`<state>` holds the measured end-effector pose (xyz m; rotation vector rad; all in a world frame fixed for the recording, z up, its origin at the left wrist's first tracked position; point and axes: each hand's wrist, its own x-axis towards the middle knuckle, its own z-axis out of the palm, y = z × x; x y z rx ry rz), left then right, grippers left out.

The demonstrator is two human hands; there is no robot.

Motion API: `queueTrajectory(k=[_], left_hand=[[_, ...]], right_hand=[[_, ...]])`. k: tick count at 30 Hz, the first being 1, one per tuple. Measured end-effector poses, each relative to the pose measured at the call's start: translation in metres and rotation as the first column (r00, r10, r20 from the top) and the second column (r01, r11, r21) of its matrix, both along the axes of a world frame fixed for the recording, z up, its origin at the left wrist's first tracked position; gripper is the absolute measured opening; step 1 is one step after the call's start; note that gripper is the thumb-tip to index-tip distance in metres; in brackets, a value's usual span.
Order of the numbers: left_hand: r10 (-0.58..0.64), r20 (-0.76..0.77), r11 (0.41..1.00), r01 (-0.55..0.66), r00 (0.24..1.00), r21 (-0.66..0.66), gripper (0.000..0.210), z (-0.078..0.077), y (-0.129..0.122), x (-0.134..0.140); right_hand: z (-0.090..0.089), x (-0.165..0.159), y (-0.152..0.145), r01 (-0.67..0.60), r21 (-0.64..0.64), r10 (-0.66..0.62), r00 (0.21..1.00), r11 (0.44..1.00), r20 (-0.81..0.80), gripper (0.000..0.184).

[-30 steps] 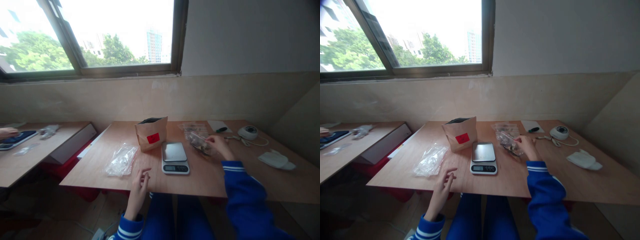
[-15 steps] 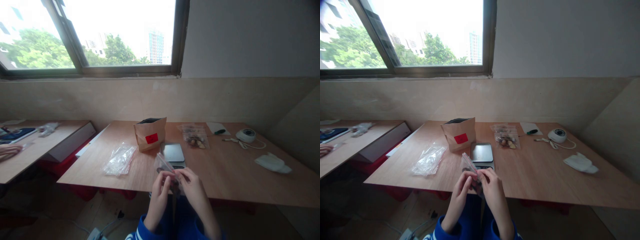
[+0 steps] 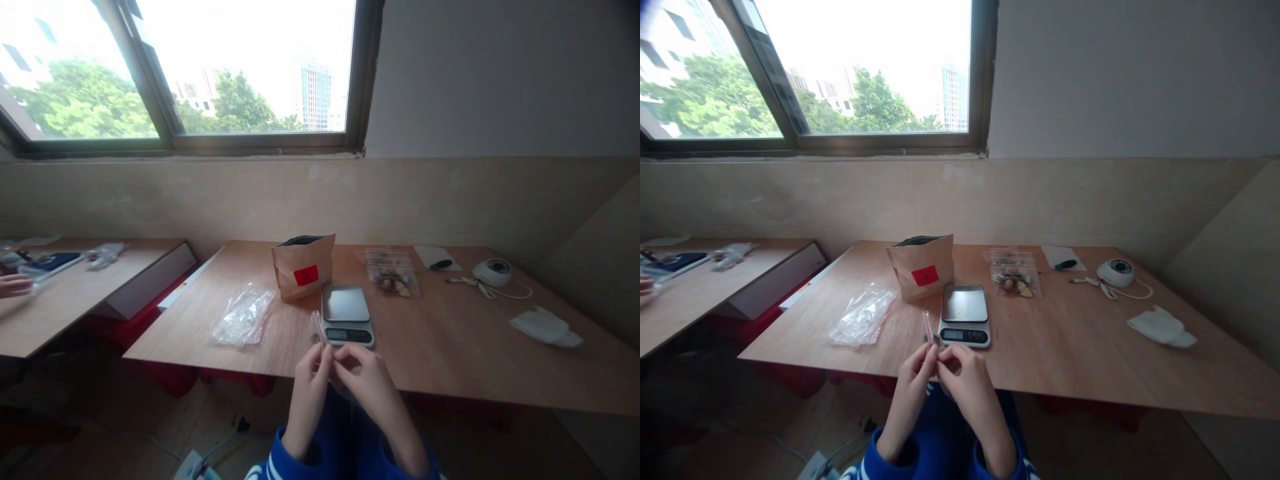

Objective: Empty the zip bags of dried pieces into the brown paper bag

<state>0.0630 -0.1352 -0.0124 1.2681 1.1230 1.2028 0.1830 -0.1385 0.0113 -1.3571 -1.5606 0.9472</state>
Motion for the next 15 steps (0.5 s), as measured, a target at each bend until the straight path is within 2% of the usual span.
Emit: queueTrajectory(k=[3, 6, 11, 15], left_hand=[[0.005, 0.004, 1.0, -0.005, 1.0, -0.018, 0.034, -0.006, 0.002, -0.005], [-0.007, -0.043, 1.0, 0.006, 0.999, -0.014, 0.038, -0.007, 0.002, -0.009], [0.002, -0.105, 0.999, 0.001, 0.994, 0.034, 0.032, 0.003, -0.002, -0.011], [0.029, -0.198, 0.996, -0.011, 0.98, 0.094, 0.03, 0.009, -0.002, -0.013]], right_hand=[[0.002, -0.003, -0.002, -0.009, -0.047, 0.006, 0.998, 0.999, -0.06, 0.022], [0.005, -0.004, -0.003, 0.015, -0.035, -0.018, 0.996, 0.999, -0.083, 0.022], [0.008, -0.005, -0.004, 0.042, -0.011, -0.043, 0.989, 0.999, -0.142, 0.025], [0.005, -0.009, -0.005, 0.004, -0.093, -0.034, 0.944, 0.996, -0.328, 0.025]])
